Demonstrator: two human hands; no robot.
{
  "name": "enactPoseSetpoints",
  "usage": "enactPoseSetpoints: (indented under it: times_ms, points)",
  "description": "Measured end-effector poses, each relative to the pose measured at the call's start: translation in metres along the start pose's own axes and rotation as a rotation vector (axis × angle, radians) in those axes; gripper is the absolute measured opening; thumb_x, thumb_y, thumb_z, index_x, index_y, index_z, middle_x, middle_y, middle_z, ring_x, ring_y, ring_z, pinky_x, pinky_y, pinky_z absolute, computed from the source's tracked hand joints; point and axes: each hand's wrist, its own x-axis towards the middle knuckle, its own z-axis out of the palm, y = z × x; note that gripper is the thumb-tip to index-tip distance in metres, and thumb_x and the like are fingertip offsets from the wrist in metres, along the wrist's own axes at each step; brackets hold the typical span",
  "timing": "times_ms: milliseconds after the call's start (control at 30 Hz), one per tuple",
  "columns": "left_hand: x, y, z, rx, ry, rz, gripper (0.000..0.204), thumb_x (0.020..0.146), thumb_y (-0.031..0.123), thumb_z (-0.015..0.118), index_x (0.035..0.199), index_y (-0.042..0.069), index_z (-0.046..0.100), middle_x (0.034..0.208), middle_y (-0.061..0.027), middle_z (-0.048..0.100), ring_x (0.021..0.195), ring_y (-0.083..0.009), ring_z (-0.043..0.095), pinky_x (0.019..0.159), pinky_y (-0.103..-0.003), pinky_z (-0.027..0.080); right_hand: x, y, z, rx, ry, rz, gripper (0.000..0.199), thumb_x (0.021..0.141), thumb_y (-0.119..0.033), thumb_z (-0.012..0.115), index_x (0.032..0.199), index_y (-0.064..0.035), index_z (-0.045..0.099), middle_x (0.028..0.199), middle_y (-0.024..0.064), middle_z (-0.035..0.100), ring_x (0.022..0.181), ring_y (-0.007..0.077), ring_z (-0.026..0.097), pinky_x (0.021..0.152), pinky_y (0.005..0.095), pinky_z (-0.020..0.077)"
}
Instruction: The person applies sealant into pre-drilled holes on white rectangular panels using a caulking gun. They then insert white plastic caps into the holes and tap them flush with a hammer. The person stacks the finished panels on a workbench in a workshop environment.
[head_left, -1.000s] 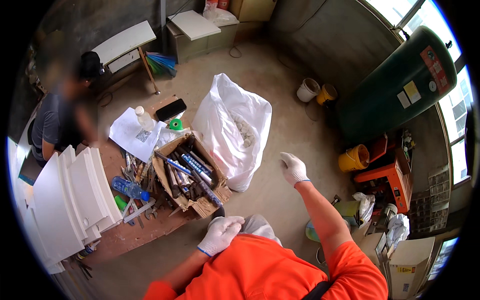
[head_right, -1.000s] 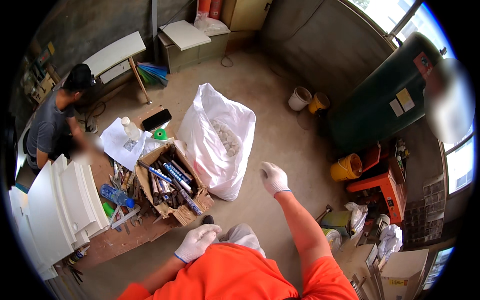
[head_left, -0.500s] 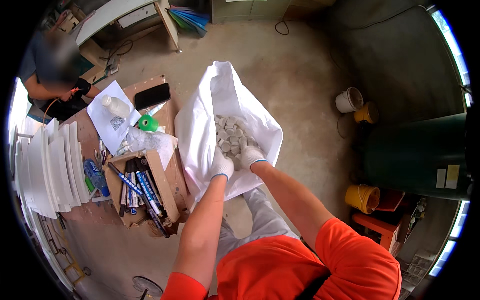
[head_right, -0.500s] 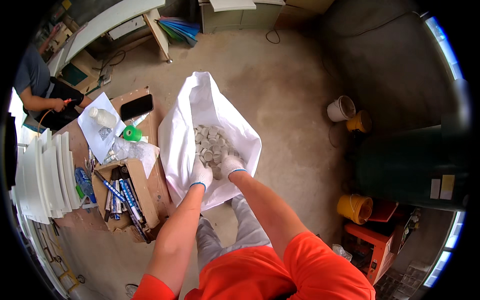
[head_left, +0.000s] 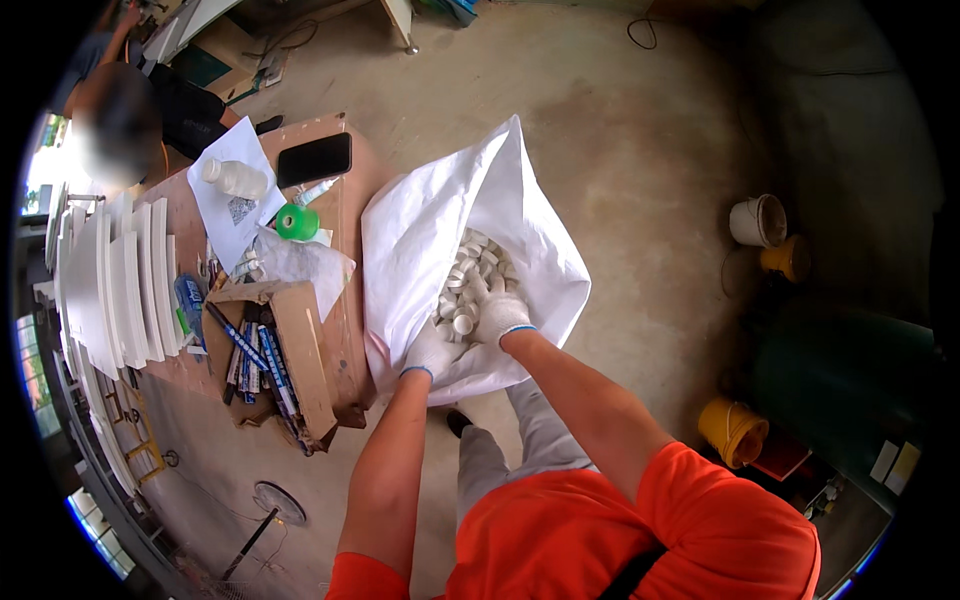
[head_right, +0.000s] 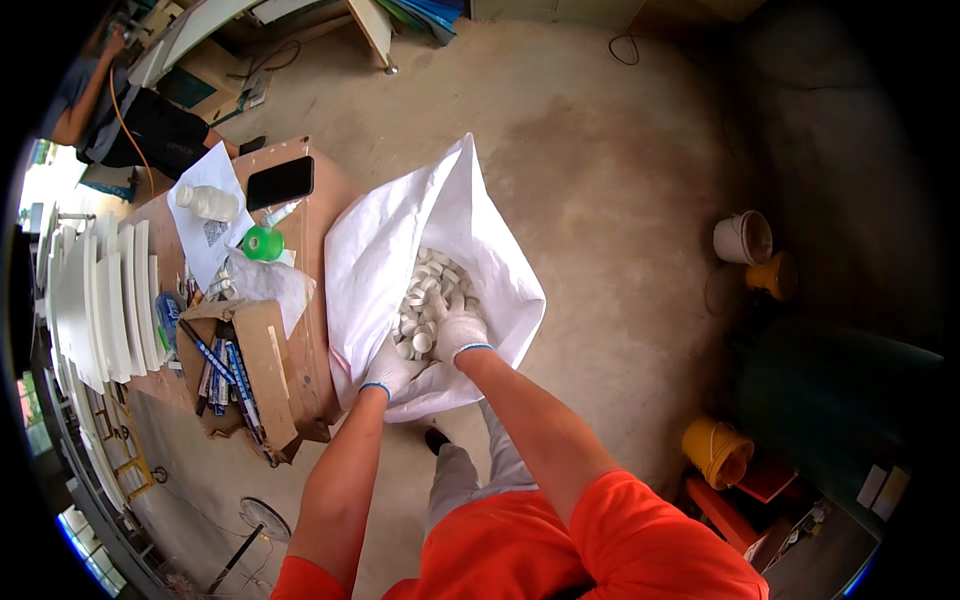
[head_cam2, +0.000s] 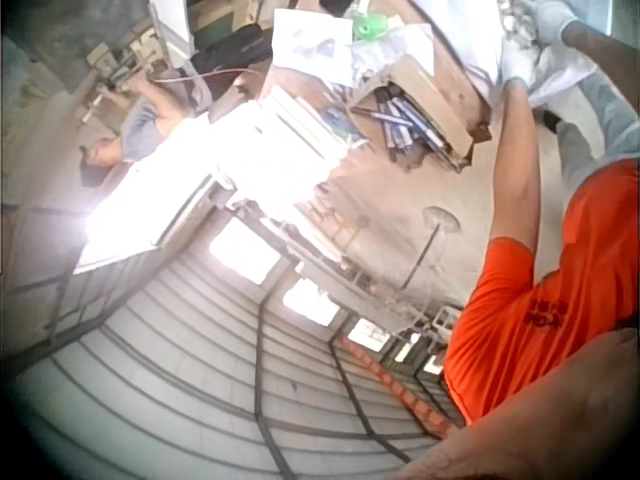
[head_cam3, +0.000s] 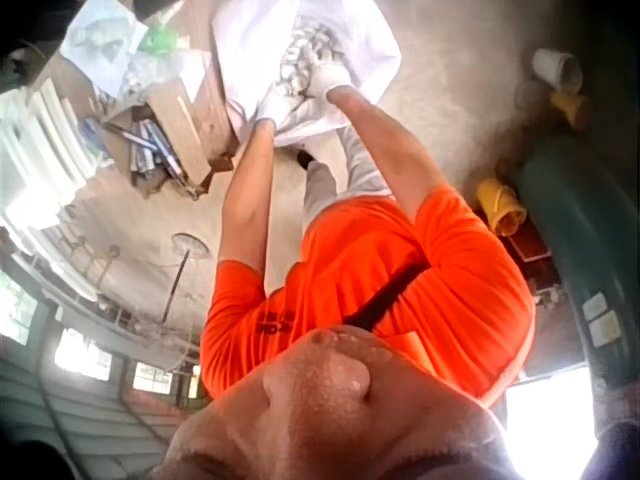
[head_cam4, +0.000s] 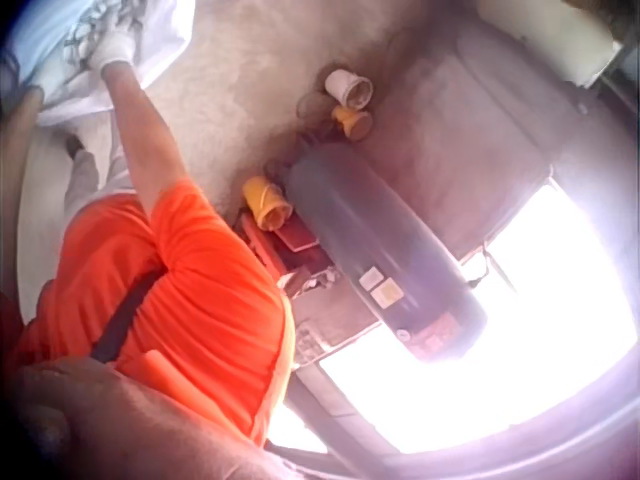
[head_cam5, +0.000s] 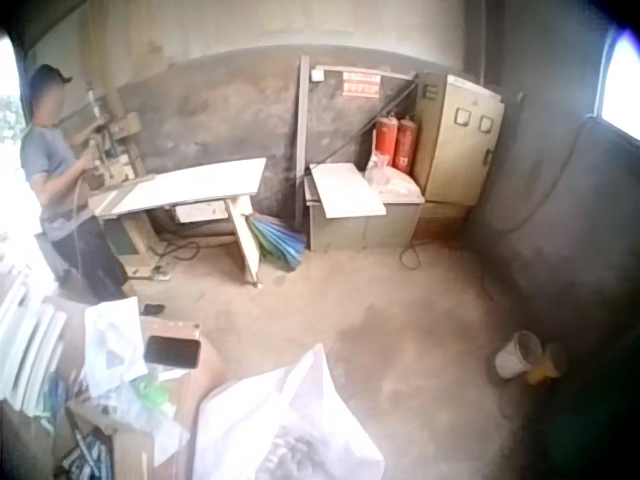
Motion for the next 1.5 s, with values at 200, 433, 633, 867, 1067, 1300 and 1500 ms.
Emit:
enactPoseSetpoints:
  times_ms: [200, 433, 633, 867, 1067, 1300, 1500]
  points:
    - [-0.001, -0.012, -0.028, -0.756, -0.079, -0.291, 0.063, 0.095, 0.012, 0.074, 0.151, -0.005, 0.052, 0.14, -0.0178, 0.066, 0.11, -0.0224, 0.071, 0.1, -0.035, 0.058, 0.016, -0.002, -0.006, 1.076, -0.268, -0.029, 0.11, 0.08, -0.022, 0.084, 0.174, -0.0076, 0.028, 0.149, 0.0229, 0.062, 0.124, 0.0303, 0.069, 0.106, 0.0343, 0.0545]
    - [0.018, 0.039, -0.003, -1.173, 0.383, -0.509, 0.071, 0.105, 0.048, 0.073, 0.154, 0.0, 0.058, 0.142, -0.0162, 0.065, 0.122, -0.0257, 0.064, 0.1, -0.034, 0.054, 0.036, -0.031, 0.047, 1.181, 0.129, 0.109, 0.057, 0.106, -0.05, 0.068, 0.133, 0.0004, 0.074, 0.116, 0.0125, 0.077, 0.108, 0.02, 0.069, 0.098, 0.0343, 0.0529]
    - [0.007, 0.076, 0.033, -1.206, 0.43, -0.188, 0.045, 0.096, 0.018, 0.087, 0.133, -0.004, 0.072, 0.123, -0.0076, 0.074, 0.108, -0.0175, 0.069, 0.094, -0.033, 0.058, 0.003, -0.042, 0.026, 1.713, 0.139, 0.278, 0.04, 0.099, -0.024, 0.079, 0.131, 0.0002, 0.077, 0.112, 0.0106, 0.079, 0.096, 0.0178, 0.072, 0.084, 0.0323, 0.0593]
    - [0.022, 0.096, 0.052, -1.363, 0.59, -0.157, 0.035, 0.103, 0.016, 0.079, 0.13, -0.006, 0.074, 0.129, -0.0125, 0.076, 0.111, -0.0201, 0.072, 0.093, -0.033, 0.06, -0.017, -0.033, 0.0, 1.538, 0.356, 0.161, 0.034, 0.098, -0.018, 0.08, 0.125, 0.0036, 0.079, 0.115, 0.0105, 0.079, 0.098, 0.018, 0.073, 0.087, 0.0308, 0.0596]
    - [-0.05, 0.187, 0.017, -1.316, 0.592, 0.136, 0.021, 0.101, 0.017, 0.08, 0.114, 0.001, 0.08, 0.123, -0.0083, 0.076, 0.115, -0.0174, 0.068, 0.101, -0.033, 0.055, -0.094, -0.054, -0.064, 1.502, 0.549, -0.074, 0.026, 0.103, -0.011, 0.073, 0.122, 0.0062, 0.079, 0.118, 0.0115, 0.079, 0.102, 0.0177, 0.073, 0.09, 0.0296, 0.0604]
    - [-0.175, 0.218, -0.101, -1.25, 0.652, 0.481, 0.022, 0.101, 0.012, 0.079, 0.12, 0.0, 0.079, 0.145, -0.0137, 0.064, 0.139, -0.0243, 0.058, 0.118, -0.038, 0.047, -0.238, -0.21, -0.102, 1.392, 0.701, -0.449, 0.02, 0.107, -0.007, 0.067, 0.119, 0.0052, 0.076, 0.105, 0.005, 0.075, 0.091, 0.0131, 0.07, 0.081, 0.0278, 0.0588]
    - [-0.302, 0.105, -0.251, -1.204, 0.946, 0.599, 0.02, 0.102, 0.011, 0.076, 0.119, 0.0, 0.079, 0.146, -0.0128, 0.062, 0.135, -0.0222, 0.059, 0.114, -0.036, 0.048, -0.286, -0.375, 0.004, 1.441, 0.43, -0.65, 0.028, 0.106, -0.008, 0.07, 0.13, 0.0062, 0.073, 0.115, 0.007, 0.076, 0.103, 0.0141, 0.07, 0.093, 0.0282, 0.0573]
